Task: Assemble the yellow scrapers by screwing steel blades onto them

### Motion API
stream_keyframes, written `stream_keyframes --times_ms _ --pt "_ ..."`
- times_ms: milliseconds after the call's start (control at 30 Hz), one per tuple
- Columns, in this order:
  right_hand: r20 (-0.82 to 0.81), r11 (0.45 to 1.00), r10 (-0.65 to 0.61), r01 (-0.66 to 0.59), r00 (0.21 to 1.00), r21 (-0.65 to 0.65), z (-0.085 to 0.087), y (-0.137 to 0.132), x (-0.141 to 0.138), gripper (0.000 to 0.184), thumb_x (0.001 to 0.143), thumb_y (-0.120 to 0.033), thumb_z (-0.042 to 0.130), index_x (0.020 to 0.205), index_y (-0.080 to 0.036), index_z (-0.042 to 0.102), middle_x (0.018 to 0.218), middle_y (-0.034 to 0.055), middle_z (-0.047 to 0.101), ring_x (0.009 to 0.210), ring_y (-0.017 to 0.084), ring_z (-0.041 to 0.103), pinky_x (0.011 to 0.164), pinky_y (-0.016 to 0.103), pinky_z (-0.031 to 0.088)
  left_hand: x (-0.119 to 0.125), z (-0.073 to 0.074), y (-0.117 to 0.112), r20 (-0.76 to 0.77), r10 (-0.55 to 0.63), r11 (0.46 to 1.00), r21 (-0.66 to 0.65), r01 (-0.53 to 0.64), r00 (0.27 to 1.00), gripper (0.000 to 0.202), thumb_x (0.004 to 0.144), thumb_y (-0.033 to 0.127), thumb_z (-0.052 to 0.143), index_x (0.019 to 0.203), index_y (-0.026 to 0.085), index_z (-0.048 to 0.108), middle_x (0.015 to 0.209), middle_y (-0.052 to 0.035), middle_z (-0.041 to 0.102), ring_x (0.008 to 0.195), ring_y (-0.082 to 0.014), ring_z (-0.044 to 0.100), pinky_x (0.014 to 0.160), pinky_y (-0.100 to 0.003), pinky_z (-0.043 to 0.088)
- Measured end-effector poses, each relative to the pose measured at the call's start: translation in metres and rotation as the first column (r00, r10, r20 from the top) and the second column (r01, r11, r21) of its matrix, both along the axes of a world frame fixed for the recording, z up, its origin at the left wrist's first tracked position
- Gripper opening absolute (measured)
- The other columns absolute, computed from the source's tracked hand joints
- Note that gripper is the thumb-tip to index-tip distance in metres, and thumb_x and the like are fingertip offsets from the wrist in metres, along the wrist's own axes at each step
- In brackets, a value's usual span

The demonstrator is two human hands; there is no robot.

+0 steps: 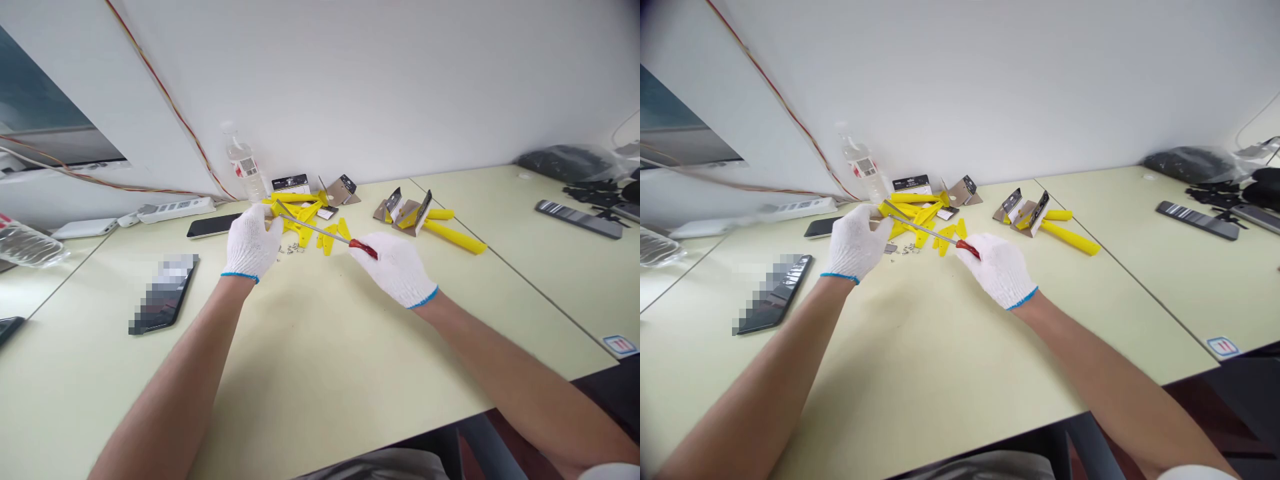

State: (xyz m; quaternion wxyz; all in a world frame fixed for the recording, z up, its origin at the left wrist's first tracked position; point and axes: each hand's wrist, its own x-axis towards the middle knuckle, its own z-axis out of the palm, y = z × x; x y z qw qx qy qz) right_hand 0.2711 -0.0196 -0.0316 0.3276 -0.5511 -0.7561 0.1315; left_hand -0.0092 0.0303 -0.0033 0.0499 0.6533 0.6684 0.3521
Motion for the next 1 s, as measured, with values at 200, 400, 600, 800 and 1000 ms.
stream_keyframes --times_ms 200,400,600,800,1000 --pt "-0.555 0.550 -0.009 -0.459 0.832 -0.698 0.015 -0.003 0.006 0.050 0.102 -0.069 0.057 0.108 -0.020 0.057 0.071 -0.0037 0.037 0.052 0.009 0.016 0.049 0.024 0.014 0.004 -0.005 0.001 -0.006 -0.035 0.999 -0.019 0.035 0.999 0.020 0.098 0.033 0.059 0.109 0.020 0.070 0.109 -0.0111 0.079 0.103 -0.0290 0.075 0.094 -0.042 0.058" --pt "-0.088 0.988 -0.048 0.034 0.995 -0.149 -0.004 0.001 0.002 0.036 0.096 -0.048 0.069 0.085 -0.014 0.063 0.078 0.0042 0.056 0.069 0.012 0.044 0.065 0.024 0.027 0.003 -0.002 -0.001 -0.036 -0.018 0.997 -0.071 0.015 0.999 0.016 0.098 0.031 0.058 0.106 0.022 0.069 0.108 -0.0100 0.078 0.100 -0.0268 0.074 0.094 -0.041 0.058" --pt "-0.086 0.952 0.037 -0.061 0.996 -0.299 0.001 0.000 0.007 0.048 0.106 -0.059 0.053 0.096 -0.015 0.069 0.079 0.0056 0.055 0.066 0.013 0.040 0.061 0.025 0.023 0.005 0.000 -0.003 -0.084 -0.028 0.999 -0.047 0.024 0.996 0.017 0.100 0.031 0.056 0.106 0.021 0.068 0.115 -0.0113 0.077 0.101 -0.0281 0.074 0.094 -0.041 0.056" --pt "-0.543 0.549 -0.098 -0.410 0.834 -0.728 0.020 -0.006 -0.001 0.038 0.096 -0.051 0.071 0.110 -0.020 0.054 0.075 -0.0041 0.041 0.054 0.007 0.018 0.048 0.021 0.016 0.003 0.001 -0.003 -0.120 -0.006 0.997 -0.080 -0.004 0.993 0.015 0.100 0.029 0.056 0.105 0.021 0.067 0.112 -0.0116 0.077 0.102 -0.0302 0.073 0.091 -0.042 0.056" --pt "0.077 0.992 -0.112 0.108 0.991 0.058 -0.009 -0.003 -0.004 0.041 0.106 -0.049 0.063 0.086 -0.013 0.067 0.082 0.0059 0.058 0.074 0.013 0.046 0.067 0.026 0.023 0.003 0.003 -0.003 -0.141 -0.003 0.996 -0.084 -0.009 0.990 0.017 0.101 0.030 0.055 0.108 0.022 0.068 0.111 -0.0125 0.078 0.099 -0.0322 0.074 0.092 -0.047 0.056"
